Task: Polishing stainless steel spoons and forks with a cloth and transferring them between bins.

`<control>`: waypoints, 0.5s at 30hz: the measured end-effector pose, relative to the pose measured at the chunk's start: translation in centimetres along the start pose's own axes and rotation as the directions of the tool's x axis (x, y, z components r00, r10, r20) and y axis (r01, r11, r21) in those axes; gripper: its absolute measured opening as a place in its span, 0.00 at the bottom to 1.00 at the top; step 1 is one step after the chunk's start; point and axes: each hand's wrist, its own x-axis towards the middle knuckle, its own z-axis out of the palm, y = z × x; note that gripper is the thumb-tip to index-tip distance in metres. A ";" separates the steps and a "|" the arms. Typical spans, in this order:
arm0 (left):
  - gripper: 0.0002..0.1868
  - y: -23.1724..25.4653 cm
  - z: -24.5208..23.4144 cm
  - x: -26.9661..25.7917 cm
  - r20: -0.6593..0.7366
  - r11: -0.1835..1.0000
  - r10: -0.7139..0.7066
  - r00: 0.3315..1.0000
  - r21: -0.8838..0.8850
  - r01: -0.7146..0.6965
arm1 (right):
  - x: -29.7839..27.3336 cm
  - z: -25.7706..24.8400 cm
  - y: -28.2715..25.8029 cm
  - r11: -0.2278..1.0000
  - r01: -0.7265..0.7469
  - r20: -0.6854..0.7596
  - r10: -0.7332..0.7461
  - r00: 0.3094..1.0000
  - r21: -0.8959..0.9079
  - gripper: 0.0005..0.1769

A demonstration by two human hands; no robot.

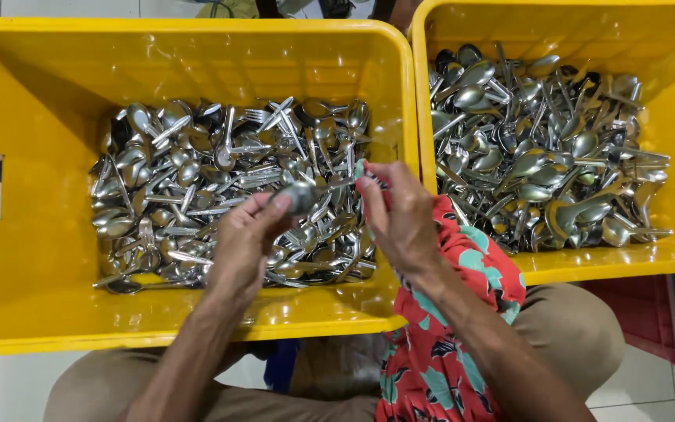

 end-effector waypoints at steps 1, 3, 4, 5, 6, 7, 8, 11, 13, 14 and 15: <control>0.11 -0.8 0.2 0.2 0.004 1.000 0.000 1.000 0.000 0.000 | -0.4 1.1 0.3 1.000 -0.001 -0.003 0.001 1.000 -0.003 0.09; 0.11 -2.6 0.7 0.5 -0.004 0.998 0.032 0.999 -0.052 -0.032 | -1.3 3.3 0.9 0.978 0.208 -0.055 -0.207 0.977 0.013 0.08; 0.11 -2.3 1.0 0.1 -0.006 0.998 0.031 0.999 -0.056 -0.032 | -1.3 3.2 0.6 0.978 0.210 -0.051 -0.209 0.977 0.011 0.08; 0.11 -2.1 1.2 -0.3 0.008 0.995 0.072 0.997 -0.074 -0.072 | -1.2 3.0 0.2 0.970 0.242 -0.064 -0.242 0.968 -0.011 0.08; 0.11 -1.7 1.3 -0.8 0.021 0.990 0.111 0.994 -0.085 -0.109 | -1.3 2.9 -0.2 0.963 0.269 -0.078 -0.271 0.960 -0.029 0.07; 0.11 -1.8 0.8 -0.7 0.019 0.991 0.109 0.994 -0.084 -0.107 | -0.7 2.4 0.2 0.963 0.267 -0.077 -0.268 0.960 -0.026 0.07; 0.12 -1.9 0.3 -0.7 0.013 0.989 0.131 0.991 -0.073 -0.129 | -0.2 1.8 0.5 0.968 0.247 -0.086 -0.251 0.964 -0.050 0.07; 0.13 -1.3 -0.1 -0.8 0.007 0.985 0.166 0.986 -0.046 -0.166 | 0.1 1.6 0.5 0.970 0.231 -0.093 -0.238 0.967 -0.080 0.07; 0.13 -1.1 -0.1 -0.6 0.004 0.984 0.174 0.985 -0.027 -0.174 | -0.4 2.0 0.2 0.970 0.229 -0.089 -0.236 0.968 -0.081 0.07; 0.13 -1.5 -0.1 -0.6 0.005 0.982 0.184 0.983 -0.050 -0.183 | -0.8 2.3 0.0 0.962 0.259 -0.068 -0.266 0.962 -0.091 0.07; 0.13 -1.8 -0.1 -0.6 0.006 0.979 0.193 0.981 -0.074 -0.192 | -1.2 2.6 -0.2 0.952 0.290 -0.048 -0.295 0.954 -0.099 0.07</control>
